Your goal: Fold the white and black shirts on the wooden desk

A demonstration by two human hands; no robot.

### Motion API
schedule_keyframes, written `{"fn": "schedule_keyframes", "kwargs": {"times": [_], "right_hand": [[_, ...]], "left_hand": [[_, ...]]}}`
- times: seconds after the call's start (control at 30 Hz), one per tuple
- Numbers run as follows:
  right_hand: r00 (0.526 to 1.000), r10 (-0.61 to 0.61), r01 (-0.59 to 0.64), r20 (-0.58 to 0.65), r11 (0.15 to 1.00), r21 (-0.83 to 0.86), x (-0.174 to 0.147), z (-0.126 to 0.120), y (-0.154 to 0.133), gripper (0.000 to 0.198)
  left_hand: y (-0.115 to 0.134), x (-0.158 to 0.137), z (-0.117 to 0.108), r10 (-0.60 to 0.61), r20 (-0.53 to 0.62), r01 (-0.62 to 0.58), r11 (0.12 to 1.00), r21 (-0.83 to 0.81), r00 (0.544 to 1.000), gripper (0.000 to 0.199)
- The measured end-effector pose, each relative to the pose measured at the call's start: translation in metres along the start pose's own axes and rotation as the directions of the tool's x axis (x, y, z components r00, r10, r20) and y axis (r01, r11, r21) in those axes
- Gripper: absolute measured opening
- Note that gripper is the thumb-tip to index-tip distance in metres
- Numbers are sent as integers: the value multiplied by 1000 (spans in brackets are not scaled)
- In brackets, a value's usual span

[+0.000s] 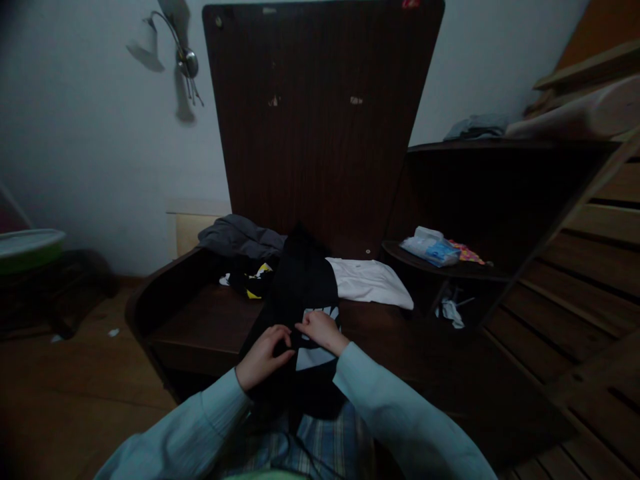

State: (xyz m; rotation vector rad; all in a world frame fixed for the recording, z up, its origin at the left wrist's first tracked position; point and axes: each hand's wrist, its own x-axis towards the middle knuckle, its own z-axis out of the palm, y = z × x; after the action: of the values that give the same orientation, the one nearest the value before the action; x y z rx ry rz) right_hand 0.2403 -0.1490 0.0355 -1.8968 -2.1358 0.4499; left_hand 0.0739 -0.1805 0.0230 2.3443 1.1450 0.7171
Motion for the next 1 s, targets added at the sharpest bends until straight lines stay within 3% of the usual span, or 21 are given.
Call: {"fn": "schedule_keyframes", "kwargs": {"times": [0.2, 0.4, 0.6, 0.77, 0.9, 1.0], "right_hand": [[984, -80, 57, -157, 987, -147, -14, 15, -3, 38], [986, -96, 76, -139, 987, -142, -17, 18, -2, 35], [979, -105, 95, -175, 993, -64, -16, 18, 1, 35], [978, -87, 85, -190, 996, -17, -15, 19, 2, 30], [974, -90, 95, -210, 995, 16, -15, 19, 3, 28], [936, -148, 157, -319, 988, 3, -16, 20, 6, 16]], "left_hand": [[10, 2, -3, -65, 67, 40, 944, 327, 996, 16], [20, 17, -2, -124, 120, 56, 887, 458, 985, 18], [22, 24, -7, -167, 122, 99, 896, 432, 978, 20], [18, 22, 1, -136, 121, 76, 912, 404, 983, 19], [9, 18, 5, -58, 126, 13, 944, 331, 990, 25], [1, 15, 8, 48, 50, -59, 961, 270, 998, 23]]}}
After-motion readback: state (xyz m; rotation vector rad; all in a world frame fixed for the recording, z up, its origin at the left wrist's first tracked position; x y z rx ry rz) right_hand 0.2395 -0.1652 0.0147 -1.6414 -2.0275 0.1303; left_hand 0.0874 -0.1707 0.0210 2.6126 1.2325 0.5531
